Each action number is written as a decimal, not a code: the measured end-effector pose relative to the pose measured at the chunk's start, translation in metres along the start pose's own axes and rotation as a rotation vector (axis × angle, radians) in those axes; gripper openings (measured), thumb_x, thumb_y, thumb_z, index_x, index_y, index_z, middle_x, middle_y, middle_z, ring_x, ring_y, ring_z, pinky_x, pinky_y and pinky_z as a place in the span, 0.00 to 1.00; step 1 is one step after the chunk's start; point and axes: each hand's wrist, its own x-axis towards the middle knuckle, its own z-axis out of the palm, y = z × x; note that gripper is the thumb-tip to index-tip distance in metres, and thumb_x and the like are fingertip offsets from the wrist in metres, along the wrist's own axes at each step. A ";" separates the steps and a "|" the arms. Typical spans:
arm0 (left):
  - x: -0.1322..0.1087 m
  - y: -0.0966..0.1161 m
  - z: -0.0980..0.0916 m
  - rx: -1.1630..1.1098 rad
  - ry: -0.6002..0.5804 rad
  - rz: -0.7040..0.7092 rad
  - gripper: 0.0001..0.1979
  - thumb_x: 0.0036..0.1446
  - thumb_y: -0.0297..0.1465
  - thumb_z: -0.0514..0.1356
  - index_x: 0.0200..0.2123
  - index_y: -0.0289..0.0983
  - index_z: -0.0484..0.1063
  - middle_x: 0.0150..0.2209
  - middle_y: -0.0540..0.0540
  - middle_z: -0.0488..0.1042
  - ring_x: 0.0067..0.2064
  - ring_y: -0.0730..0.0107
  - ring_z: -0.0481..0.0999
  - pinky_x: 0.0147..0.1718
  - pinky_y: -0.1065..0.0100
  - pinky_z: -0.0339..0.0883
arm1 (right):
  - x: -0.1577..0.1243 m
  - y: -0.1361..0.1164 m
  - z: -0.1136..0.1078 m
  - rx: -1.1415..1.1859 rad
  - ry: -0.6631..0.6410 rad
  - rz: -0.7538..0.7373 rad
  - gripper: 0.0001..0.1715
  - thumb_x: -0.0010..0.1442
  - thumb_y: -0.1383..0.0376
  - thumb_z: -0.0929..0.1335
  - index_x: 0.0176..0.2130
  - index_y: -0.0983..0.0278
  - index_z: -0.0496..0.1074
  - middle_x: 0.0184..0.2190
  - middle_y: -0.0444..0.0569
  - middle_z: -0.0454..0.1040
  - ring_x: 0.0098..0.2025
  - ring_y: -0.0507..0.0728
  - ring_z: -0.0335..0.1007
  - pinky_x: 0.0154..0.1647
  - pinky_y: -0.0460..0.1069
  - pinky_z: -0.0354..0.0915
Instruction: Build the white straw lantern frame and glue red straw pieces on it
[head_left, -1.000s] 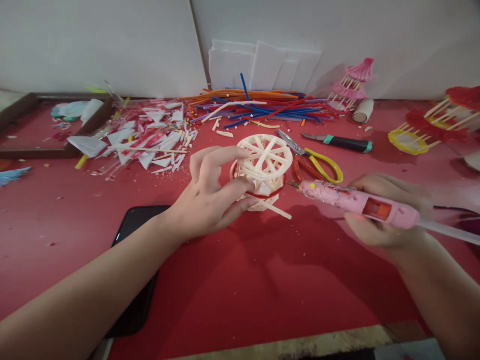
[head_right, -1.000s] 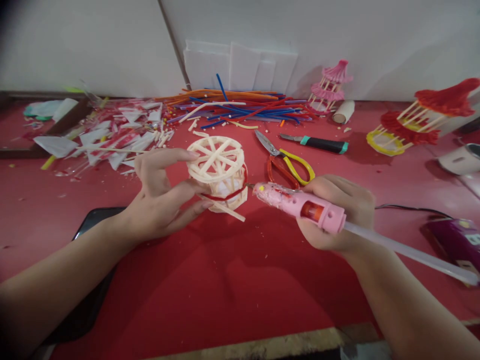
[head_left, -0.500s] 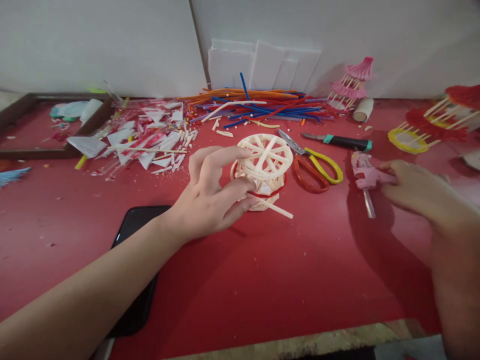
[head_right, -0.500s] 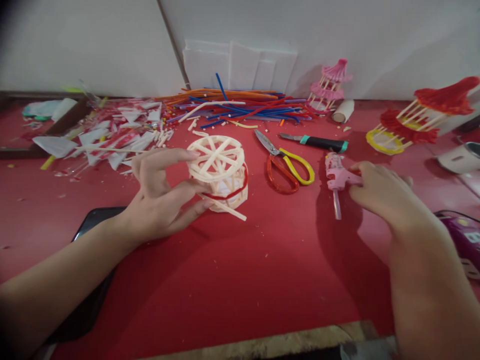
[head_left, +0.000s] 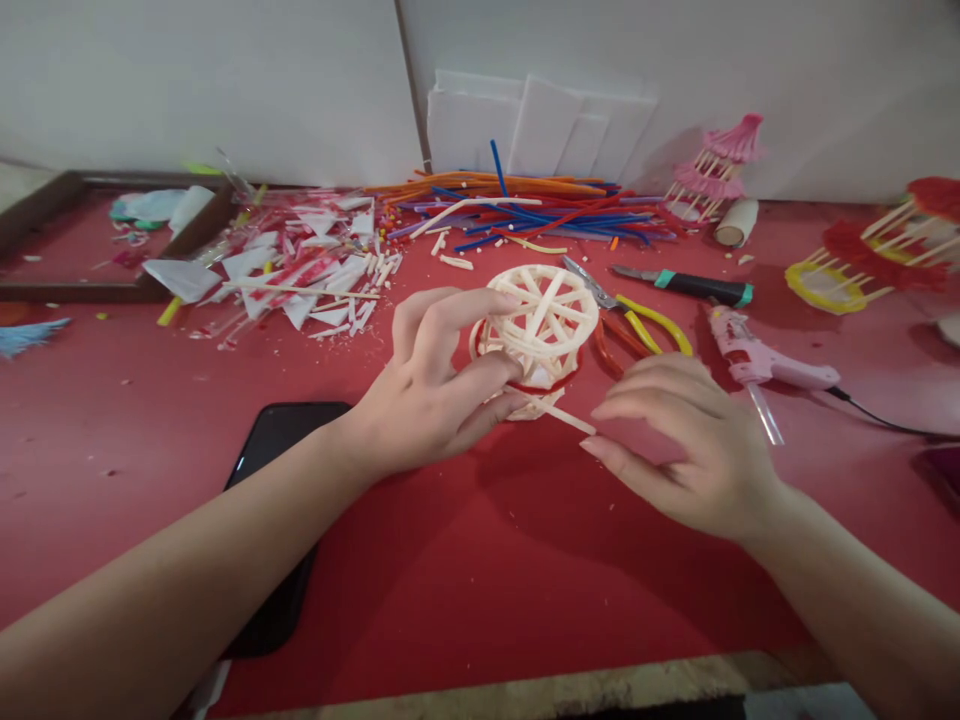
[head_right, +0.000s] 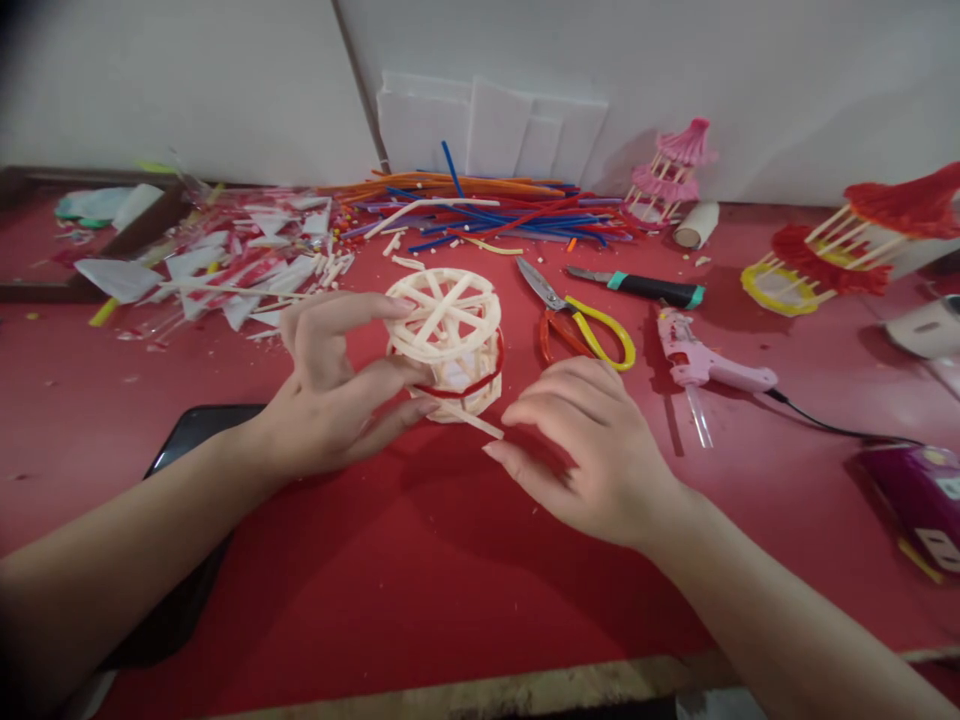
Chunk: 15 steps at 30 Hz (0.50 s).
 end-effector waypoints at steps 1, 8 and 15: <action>0.000 0.000 0.000 -0.005 0.002 0.005 0.06 0.60 0.36 0.62 0.37 0.40 0.72 0.60 0.40 0.62 0.58 0.50 0.64 0.57 0.48 0.63 | -0.001 0.001 0.001 0.007 -0.009 -0.012 0.06 0.58 0.65 0.73 0.38 0.60 0.73 0.33 0.47 0.79 0.39 0.59 0.74 0.45 0.57 0.69; 0.001 -0.002 0.000 0.011 -0.010 0.052 0.07 0.59 0.33 0.64 0.38 0.38 0.71 0.59 0.36 0.62 0.56 0.48 0.64 0.55 0.46 0.64 | -0.001 0.004 0.005 0.042 0.019 0.027 0.04 0.59 0.69 0.71 0.36 0.59 0.73 0.31 0.46 0.77 0.36 0.56 0.74 0.40 0.54 0.70; 0.004 0.000 -0.005 -0.015 0.077 0.018 0.16 0.56 0.38 0.67 0.42 0.41 0.66 0.58 0.38 0.69 0.58 0.46 0.65 0.56 0.42 0.63 | 0.001 0.003 0.013 0.104 0.070 0.111 0.03 0.61 0.69 0.69 0.35 0.61 0.72 0.30 0.47 0.75 0.33 0.55 0.72 0.35 0.52 0.70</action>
